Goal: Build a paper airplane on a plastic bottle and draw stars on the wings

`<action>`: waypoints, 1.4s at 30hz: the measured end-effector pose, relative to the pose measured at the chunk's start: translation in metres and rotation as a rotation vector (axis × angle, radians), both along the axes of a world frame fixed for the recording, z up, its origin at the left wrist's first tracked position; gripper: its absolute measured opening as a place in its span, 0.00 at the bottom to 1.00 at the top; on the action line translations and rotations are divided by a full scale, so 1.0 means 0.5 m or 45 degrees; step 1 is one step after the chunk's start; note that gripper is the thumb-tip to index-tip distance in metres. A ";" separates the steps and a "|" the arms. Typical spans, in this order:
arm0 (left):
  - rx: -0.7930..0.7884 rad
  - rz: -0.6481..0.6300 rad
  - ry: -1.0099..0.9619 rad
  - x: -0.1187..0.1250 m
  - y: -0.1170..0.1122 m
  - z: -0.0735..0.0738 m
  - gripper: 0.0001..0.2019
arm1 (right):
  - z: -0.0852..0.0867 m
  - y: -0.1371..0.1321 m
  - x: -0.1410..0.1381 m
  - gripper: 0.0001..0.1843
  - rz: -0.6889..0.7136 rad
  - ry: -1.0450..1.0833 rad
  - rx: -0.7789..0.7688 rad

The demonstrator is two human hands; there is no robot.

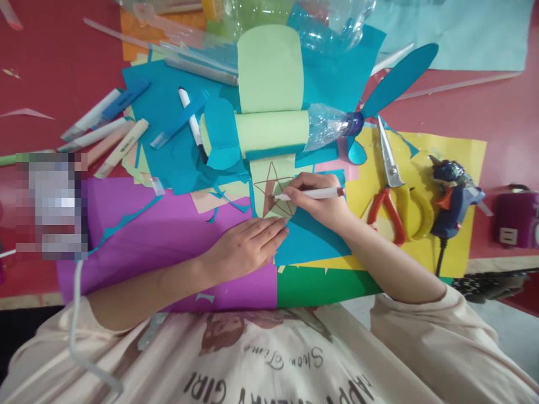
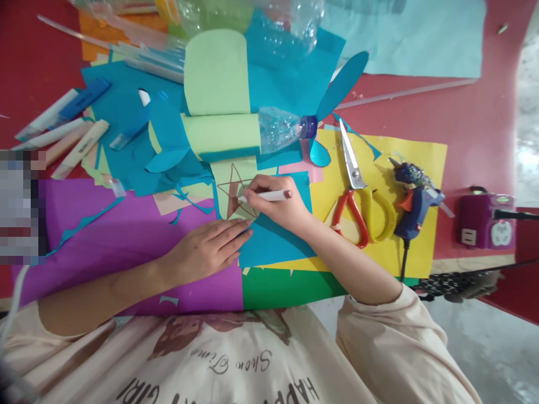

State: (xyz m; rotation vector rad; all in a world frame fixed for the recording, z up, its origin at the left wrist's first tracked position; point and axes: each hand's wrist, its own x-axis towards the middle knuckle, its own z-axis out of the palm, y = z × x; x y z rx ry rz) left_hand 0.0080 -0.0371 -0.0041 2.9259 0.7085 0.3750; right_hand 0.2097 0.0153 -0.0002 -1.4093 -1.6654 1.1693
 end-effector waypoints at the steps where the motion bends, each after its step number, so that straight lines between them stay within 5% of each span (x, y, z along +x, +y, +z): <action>1: -0.002 -0.001 -0.002 0.000 0.000 0.000 0.14 | 0.000 0.000 0.000 0.11 0.006 -0.011 -0.009; 34: -0.012 0.002 -0.016 0.002 0.000 0.002 0.15 | 0.001 0.000 0.001 0.13 0.002 0.042 -0.003; 42: -0.017 -0.005 -0.011 0.000 0.000 -0.002 0.15 | -0.004 0.000 0.001 0.13 -0.138 0.043 0.023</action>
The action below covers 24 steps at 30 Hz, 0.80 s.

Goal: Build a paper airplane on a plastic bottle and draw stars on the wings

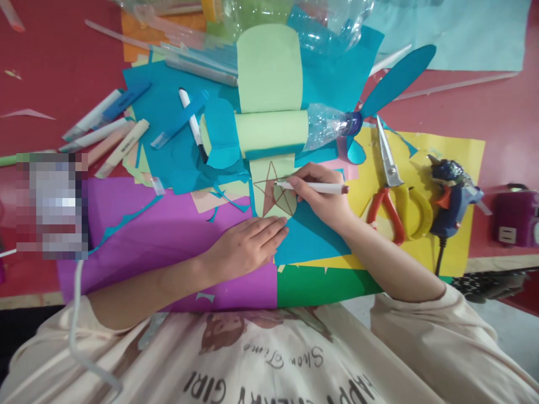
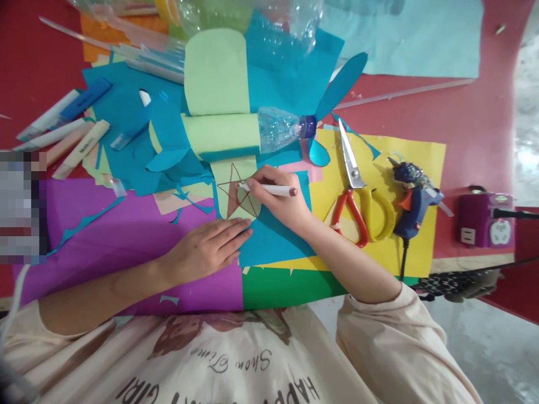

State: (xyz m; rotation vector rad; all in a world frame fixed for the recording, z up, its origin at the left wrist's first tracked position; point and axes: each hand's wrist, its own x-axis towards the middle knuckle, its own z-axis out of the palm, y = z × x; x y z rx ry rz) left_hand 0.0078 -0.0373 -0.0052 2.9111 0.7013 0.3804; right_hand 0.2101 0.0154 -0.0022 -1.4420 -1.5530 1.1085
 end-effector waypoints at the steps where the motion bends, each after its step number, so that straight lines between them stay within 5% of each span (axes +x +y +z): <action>1: -0.002 0.001 0.006 0.000 0.000 0.000 0.15 | 0.000 0.000 0.000 0.13 -0.005 0.001 -0.005; 24: -0.040 -0.003 -0.023 0.001 -0.001 0.001 0.15 | 0.001 0.001 -0.001 0.13 -0.034 -0.042 -0.007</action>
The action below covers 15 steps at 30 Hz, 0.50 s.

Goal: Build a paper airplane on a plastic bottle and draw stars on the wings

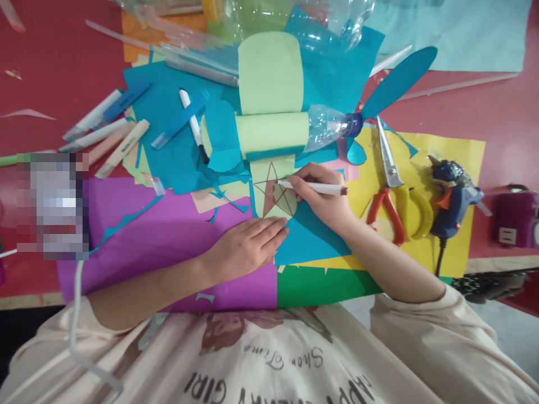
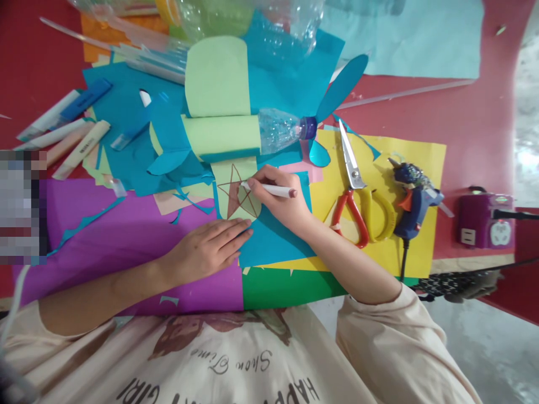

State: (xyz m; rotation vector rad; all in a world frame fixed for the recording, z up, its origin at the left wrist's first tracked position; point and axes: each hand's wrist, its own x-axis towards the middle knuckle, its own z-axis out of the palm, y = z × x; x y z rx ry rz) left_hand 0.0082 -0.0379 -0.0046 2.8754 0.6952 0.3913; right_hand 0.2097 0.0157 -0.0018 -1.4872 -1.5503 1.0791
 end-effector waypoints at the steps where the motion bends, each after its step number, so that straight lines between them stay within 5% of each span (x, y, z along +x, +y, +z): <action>1: -0.003 -0.003 0.009 -0.001 0.000 0.000 0.15 | -0.001 0.000 0.000 0.13 -0.002 -0.005 -0.002; 15: 0.034 -0.001 0.055 -0.001 0.000 -0.001 0.15 | 0.006 -0.003 -0.001 0.13 0.121 -0.010 0.037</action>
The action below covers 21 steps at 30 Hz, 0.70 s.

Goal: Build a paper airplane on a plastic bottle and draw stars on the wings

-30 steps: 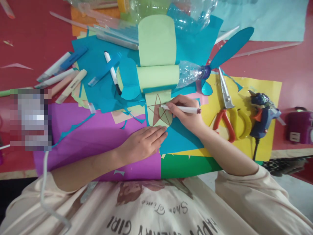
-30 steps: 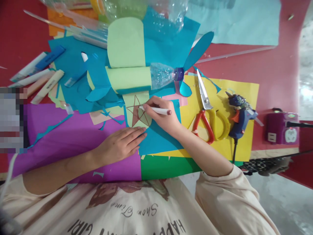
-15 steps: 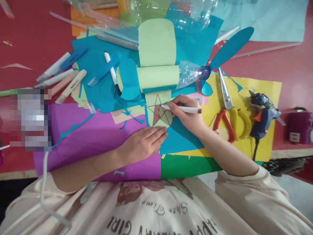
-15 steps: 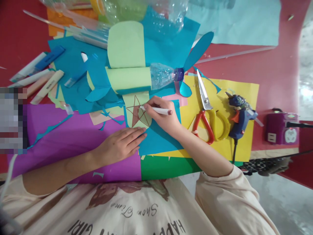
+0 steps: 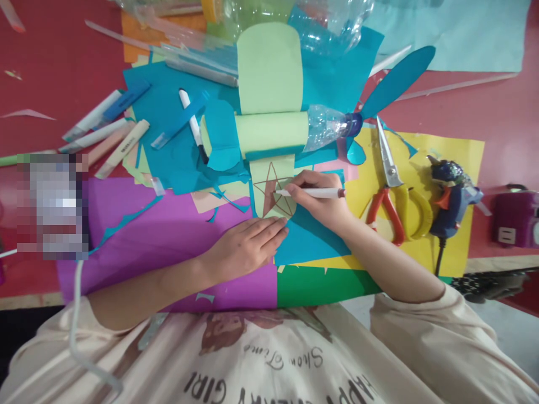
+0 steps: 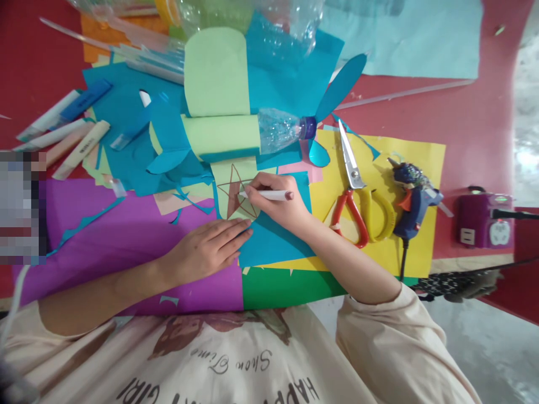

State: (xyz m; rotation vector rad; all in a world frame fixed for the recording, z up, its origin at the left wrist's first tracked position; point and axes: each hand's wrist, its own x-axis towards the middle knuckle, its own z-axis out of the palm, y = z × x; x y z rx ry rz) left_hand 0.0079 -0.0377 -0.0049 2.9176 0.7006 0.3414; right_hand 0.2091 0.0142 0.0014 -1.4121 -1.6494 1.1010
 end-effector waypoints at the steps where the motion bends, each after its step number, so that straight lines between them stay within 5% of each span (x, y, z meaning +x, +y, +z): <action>1: 0.001 0.001 0.001 0.000 0.000 0.000 0.15 | 0.000 0.000 0.000 0.13 0.022 -0.001 -0.006; 21: -0.001 0.010 -0.057 0.002 0.002 0.003 0.15 | 0.000 0.001 -0.002 0.12 -0.107 -0.020 -0.010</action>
